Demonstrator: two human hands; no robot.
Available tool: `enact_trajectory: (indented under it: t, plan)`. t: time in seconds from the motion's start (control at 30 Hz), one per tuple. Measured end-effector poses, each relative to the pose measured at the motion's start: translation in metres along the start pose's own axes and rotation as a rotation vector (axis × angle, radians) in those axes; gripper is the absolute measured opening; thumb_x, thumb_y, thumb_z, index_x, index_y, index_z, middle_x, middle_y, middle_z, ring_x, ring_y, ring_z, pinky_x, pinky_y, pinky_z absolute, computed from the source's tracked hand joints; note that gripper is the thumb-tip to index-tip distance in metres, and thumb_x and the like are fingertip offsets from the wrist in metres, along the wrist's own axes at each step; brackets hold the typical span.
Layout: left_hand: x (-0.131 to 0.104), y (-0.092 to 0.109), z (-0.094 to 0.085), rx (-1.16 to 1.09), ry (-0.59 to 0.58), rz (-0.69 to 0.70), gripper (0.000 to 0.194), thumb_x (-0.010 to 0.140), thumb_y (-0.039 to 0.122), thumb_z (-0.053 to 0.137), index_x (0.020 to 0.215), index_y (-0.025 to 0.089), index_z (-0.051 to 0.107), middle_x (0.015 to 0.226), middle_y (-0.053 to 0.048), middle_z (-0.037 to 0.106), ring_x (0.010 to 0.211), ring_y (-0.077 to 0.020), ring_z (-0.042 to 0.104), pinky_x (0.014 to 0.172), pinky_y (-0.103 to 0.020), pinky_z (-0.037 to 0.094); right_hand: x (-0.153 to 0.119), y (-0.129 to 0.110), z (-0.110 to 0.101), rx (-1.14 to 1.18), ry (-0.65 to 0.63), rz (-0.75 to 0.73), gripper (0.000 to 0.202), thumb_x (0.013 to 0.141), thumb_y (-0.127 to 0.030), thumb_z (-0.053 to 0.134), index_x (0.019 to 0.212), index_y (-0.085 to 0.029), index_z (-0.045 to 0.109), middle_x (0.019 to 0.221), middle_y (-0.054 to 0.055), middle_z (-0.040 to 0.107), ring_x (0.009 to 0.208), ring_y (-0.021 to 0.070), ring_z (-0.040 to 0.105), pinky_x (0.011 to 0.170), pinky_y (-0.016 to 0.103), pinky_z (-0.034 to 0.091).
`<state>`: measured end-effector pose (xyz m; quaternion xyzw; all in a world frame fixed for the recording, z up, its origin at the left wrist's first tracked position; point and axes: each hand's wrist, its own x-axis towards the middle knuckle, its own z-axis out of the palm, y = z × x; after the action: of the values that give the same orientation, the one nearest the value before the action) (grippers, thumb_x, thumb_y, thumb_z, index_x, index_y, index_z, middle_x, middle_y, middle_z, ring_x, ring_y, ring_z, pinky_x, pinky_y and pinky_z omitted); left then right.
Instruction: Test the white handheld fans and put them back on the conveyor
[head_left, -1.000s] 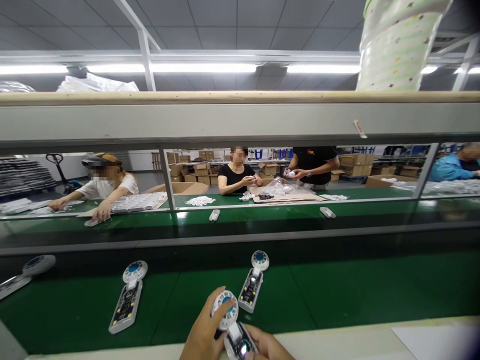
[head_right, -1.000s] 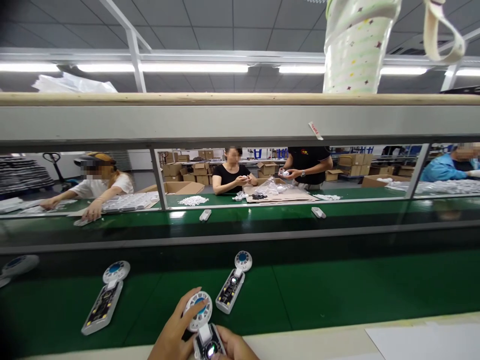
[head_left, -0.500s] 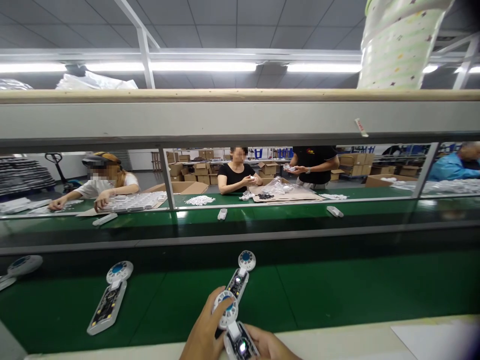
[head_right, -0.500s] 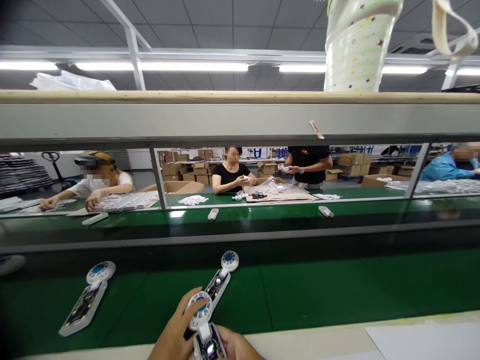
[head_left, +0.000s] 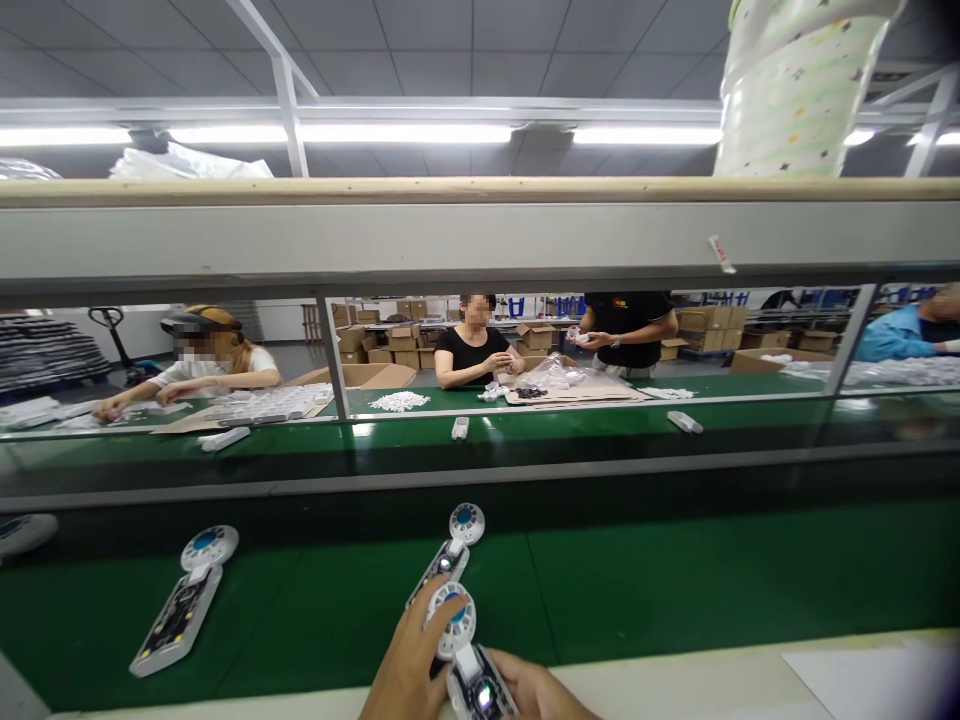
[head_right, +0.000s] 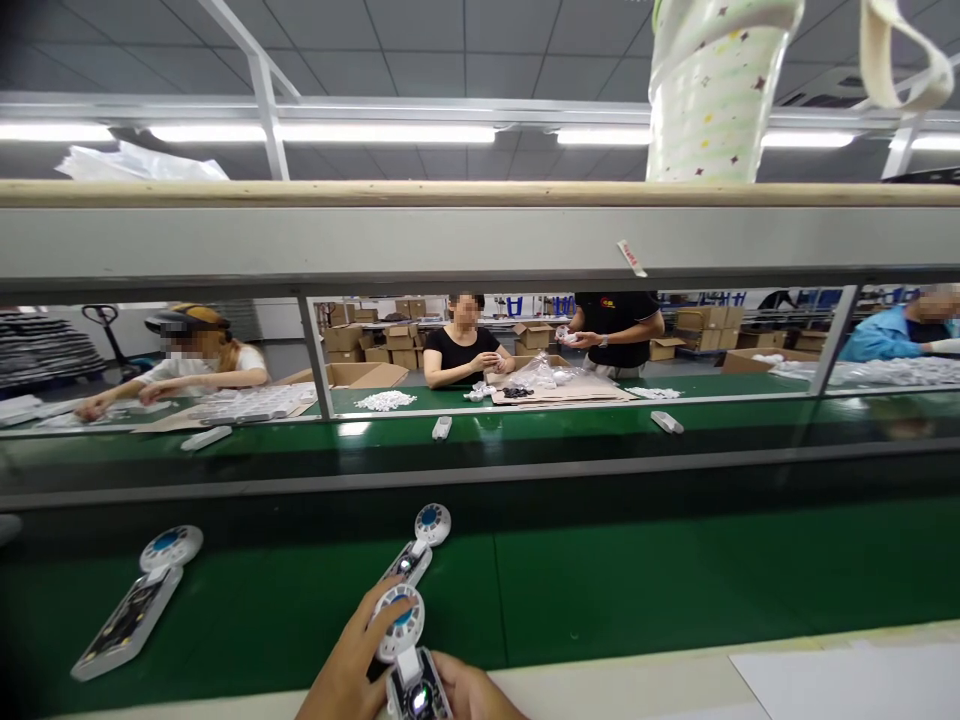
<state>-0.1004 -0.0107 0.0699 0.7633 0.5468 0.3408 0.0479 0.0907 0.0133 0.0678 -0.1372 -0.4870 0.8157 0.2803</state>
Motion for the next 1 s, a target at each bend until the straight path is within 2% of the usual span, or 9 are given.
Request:
enact_trajectory:
  t: [0.27, 0.57, 0.67, 0.73, 0.8, 0.87, 0.93, 1.0]
  plan:
    - [-0.002, -0.002, 0.001, 0.042, 0.026, 0.018, 0.046, 0.079, 0.012, 0.053, 0.121, 0.03, 0.05, 0.136, -0.009, 0.045, 0.122, -0.0282, 0.046, 0.093, -0.043, 0.047, 0.0, 0.0, 0.0, -0.01, -0.038, -0.02, 0.073, 0.051, -0.036, 0.085, 0.117, -0.02, 0.058, 0.123, 0.011, 0.058, 0.119, 0.0302, 0.049, 0.105, 0.048, 0.025]
    - [-0.001, -0.004, 0.003, 0.071, 0.025, 0.046, 0.046, 0.079, 0.01, 0.05, 0.121, 0.029, 0.05, 0.135, -0.01, 0.046, 0.123, -0.028, 0.045, 0.096, -0.044, 0.045, 0.001, 0.001, -0.001, -0.02, -0.046, -0.021, 0.077, 0.052, -0.038, 0.084, 0.121, -0.016, 0.055, 0.124, 0.013, 0.057, 0.122, 0.0292, 0.046, 0.106, 0.045, 0.025]
    - [-0.002, -0.004, 0.003, 0.078, 0.005, 0.02, 0.049, 0.079, 0.012, 0.052, 0.124, 0.03, 0.048, 0.137, -0.009, 0.044, 0.123, -0.0277, 0.045, 0.095, -0.041, 0.046, 0.002, 0.005, -0.003, -0.019, -0.024, -0.029, 0.077, 0.051, -0.039, 0.084, 0.119, -0.016, 0.056, 0.122, 0.012, 0.058, 0.119, 0.0292, 0.048, 0.105, 0.044, 0.026]
    - [0.0, -0.007, 0.002, 0.128, 0.028, 0.007, 0.056, 0.078, 0.014, 0.053, 0.13, 0.03, 0.042, 0.138, -0.009, 0.042, 0.123, -0.0282, 0.045, 0.094, -0.041, 0.046, 0.004, 0.01, -0.005, -0.003, 0.013, -0.061, 0.073, 0.05, -0.039, 0.084, 0.115, -0.015, 0.059, 0.114, 0.011, 0.063, 0.112, 0.027, 0.054, 0.101, 0.041, 0.032]
    - [0.005, -0.014, -0.001, 0.248, 0.101, 0.007, 0.06, 0.078, 0.016, 0.052, 0.135, 0.027, 0.035, 0.138, -0.011, 0.041, 0.122, -0.03, 0.044, 0.094, -0.045, 0.045, 0.006, 0.016, -0.01, 0.03, 0.062, -0.098, 0.069, 0.053, -0.039, 0.082, 0.114, -0.016, 0.059, 0.102, 0.009, 0.067, 0.091, 0.0246, 0.065, 0.085, 0.039, 0.045]
    - [0.011, -0.024, -0.007, 0.444, 0.178, -0.009, 0.056, 0.08, 0.02, 0.049, 0.134, 0.02, 0.035, 0.135, -0.016, 0.042, 0.12, -0.0328, 0.045, 0.093, -0.049, 0.042, 0.008, 0.019, -0.018, 0.091, 0.174, -0.134, 0.067, 0.057, -0.04, 0.079, 0.114, -0.016, 0.055, 0.092, 0.007, 0.068, 0.068, 0.0214, 0.068, 0.064, 0.034, 0.05]
    - [0.017, -0.036, -0.014, 0.671, 0.191, -0.086, 0.047, 0.082, 0.023, 0.046, 0.128, 0.013, 0.043, 0.129, -0.02, 0.046, 0.114, -0.0348, 0.048, 0.09, -0.05, 0.042, 0.01, 0.016, -0.027, 0.163, 0.377, -0.179, 0.069, 0.057, -0.041, 0.079, 0.115, -0.018, 0.051, 0.087, 0.006, 0.066, 0.059, 0.0205, 0.067, 0.054, 0.031, 0.049]
    - [0.022, -0.048, -0.021, 0.823, 0.123, -0.221, 0.043, 0.085, 0.027, 0.042, 0.123, 0.007, 0.047, 0.116, -0.021, 0.055, 0.1, -0.034, 0.055, 0.08, -0.047, 0.046, 0.012, 0.007, -0.037, 0.197, 0.611, -0.253, 0.073, 0.052, -0.041, 0.081, 0.113, -0.018, 0.049, 0.087, 0.005, 0.065, 0.065, 0.0225, 0.068, 0.057, 0.032, 0.05]
